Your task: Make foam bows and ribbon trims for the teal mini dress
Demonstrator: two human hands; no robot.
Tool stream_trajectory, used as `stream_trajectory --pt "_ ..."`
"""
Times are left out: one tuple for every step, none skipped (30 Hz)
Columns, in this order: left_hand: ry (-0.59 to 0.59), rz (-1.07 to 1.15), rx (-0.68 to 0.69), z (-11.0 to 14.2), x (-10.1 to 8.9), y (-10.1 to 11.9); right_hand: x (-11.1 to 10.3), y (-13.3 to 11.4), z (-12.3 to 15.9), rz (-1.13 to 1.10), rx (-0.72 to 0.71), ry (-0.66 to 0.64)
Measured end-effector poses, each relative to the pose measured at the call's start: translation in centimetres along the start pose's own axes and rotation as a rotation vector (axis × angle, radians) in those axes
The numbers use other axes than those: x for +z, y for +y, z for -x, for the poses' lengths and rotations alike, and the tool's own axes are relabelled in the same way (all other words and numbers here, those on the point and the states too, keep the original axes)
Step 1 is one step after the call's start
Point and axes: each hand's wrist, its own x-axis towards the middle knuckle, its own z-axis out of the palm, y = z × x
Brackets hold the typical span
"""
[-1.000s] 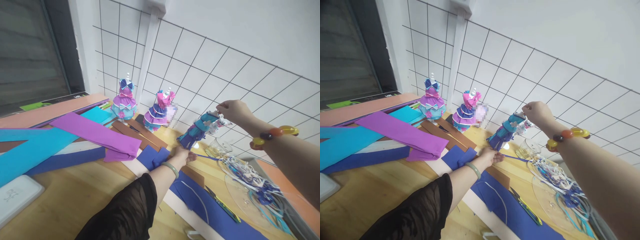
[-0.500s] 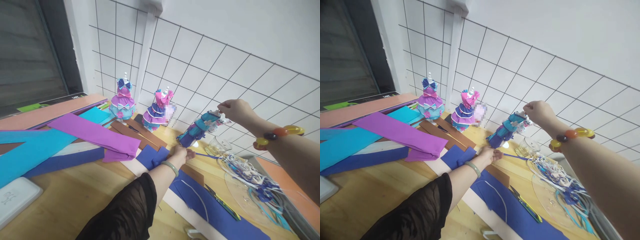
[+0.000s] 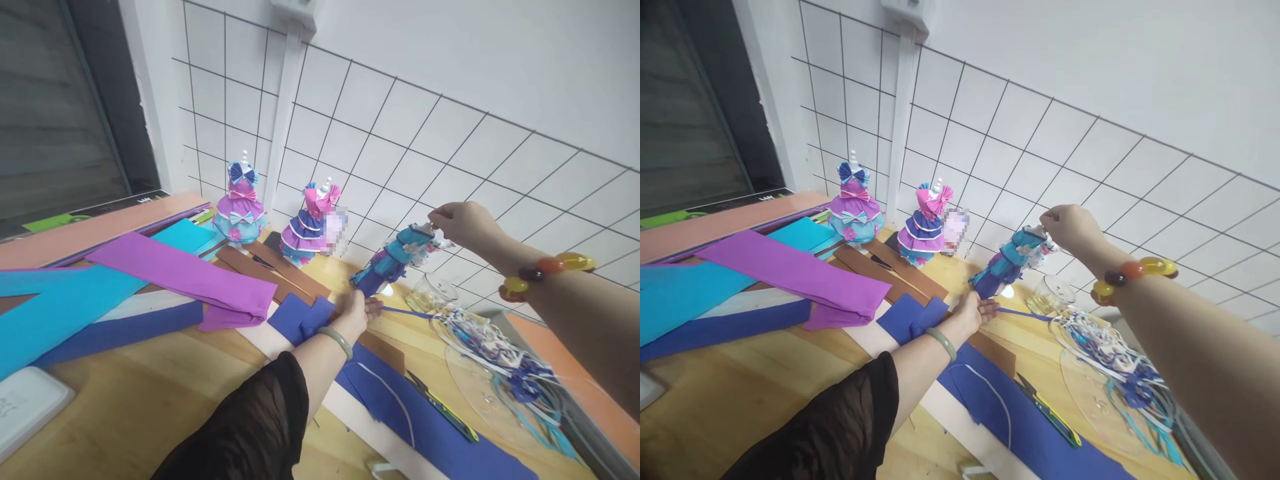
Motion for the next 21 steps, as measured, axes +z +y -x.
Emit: stream_trajectory --pt "0.002 0.000 -0.002 0.0 0.0 0.0 0.0 0.0 0.0 -0.001 0.001 0.004" --pt "0.005 -0.002 -0.004 -0.1 0.0 0.0 0.0 0.0 0.0 -0.002 0.002 0.009" --pt "0.006 -0.007 -0.004 -0.1 0.1 0.0 0.1 0.1 0.1 -0.005 0.004 0.017" --pt "0.007 -0.015 -0.003 -0.1 0.1 -0.1 0.1 0.1 0.1 -0.011 0.004 0.025" --pt "0.010 -0.024 0.002 -0.2 0.2 -0.1 0.2 0.1 0.1 -0.015 0.005 0.031" --pt "0.014 -0.034 0.009 -0.2 0.2 -0.2 0.2 0.2 0.2 -0.020 0.003 0.035" --pt "0.017 -0.044 0.016 -0.2 0.2 -0.3 0.3 0.2 0.2 -0.024 -0.002 0.036" --pt "0.019 -0.053 0.024 -0.2 0.3 -0.4 0.4 0.3 0.3 -0.028 -0.009 0.036" --pt "0.019 -0.061 0.031 -0.1 0.3 -0.4 0.4 0.3 0.3 -0.031 -0.018 0.036" --pt "0.017 -0.067 0.036 -0.1 0.3 -0.5 0.4 0.4 0.4 -0.034 -0.027 0.038" --pt "0.014 -0.072 0.041 0.0 0.3 -0.5 0.4 0.4 0.5 -0.040 -0.038 0.045" --pt "0.012 -0.076 0.046 0.0 0.3 -0.5 0.4 0.4 0.6 -0.051 -0.050 0.053" --pt "0.011 -0.079 0.051 0.1 0.4 -0.5 0.4 0.4 0.7 -0.066 -0.058 0.059" --pt "0.010 -0.082 0.054 0.2 0.4 -0.4 0.3 0.4 0.9 -0.083 -0.065 0.061" --pt "0.007 -0.085 0.057 0.3 0.3 -0.4 0.2 0.4 1.0 -0.101 -0.069 0.060" --pt "0.004 -0.088 0.057 0.3 0.3 -0.4 0.1 0.5 1.2 -0.116 -0.073 0.055" --pt "0.001 -0.091 0.057 0.4 0.3 -0.4 0.1 0.5 1.4 -0.128 -0.075 0.049" --pt "-0.003 -0.095 0.055 0.4 0.3 -0.4 0.0 0.5 1.5 -0.138 -0.078 0.043" --pt "-0.006 -0.098 0.051 0.3 0.3 -0.4 -0.2 0.6 1.7 -0.146 -0.082 0.039" --pt "-0.008 -0.101 0.047 0.3 0.3 -0.4 -0.3 0.7 1.9 -0.152 -0.085 0.038" --pt "-0.008 -0.104 0.043 0.2 0.3 -0.4 -0.4 0.7 2.0 -0.160 -0.089 0.037"
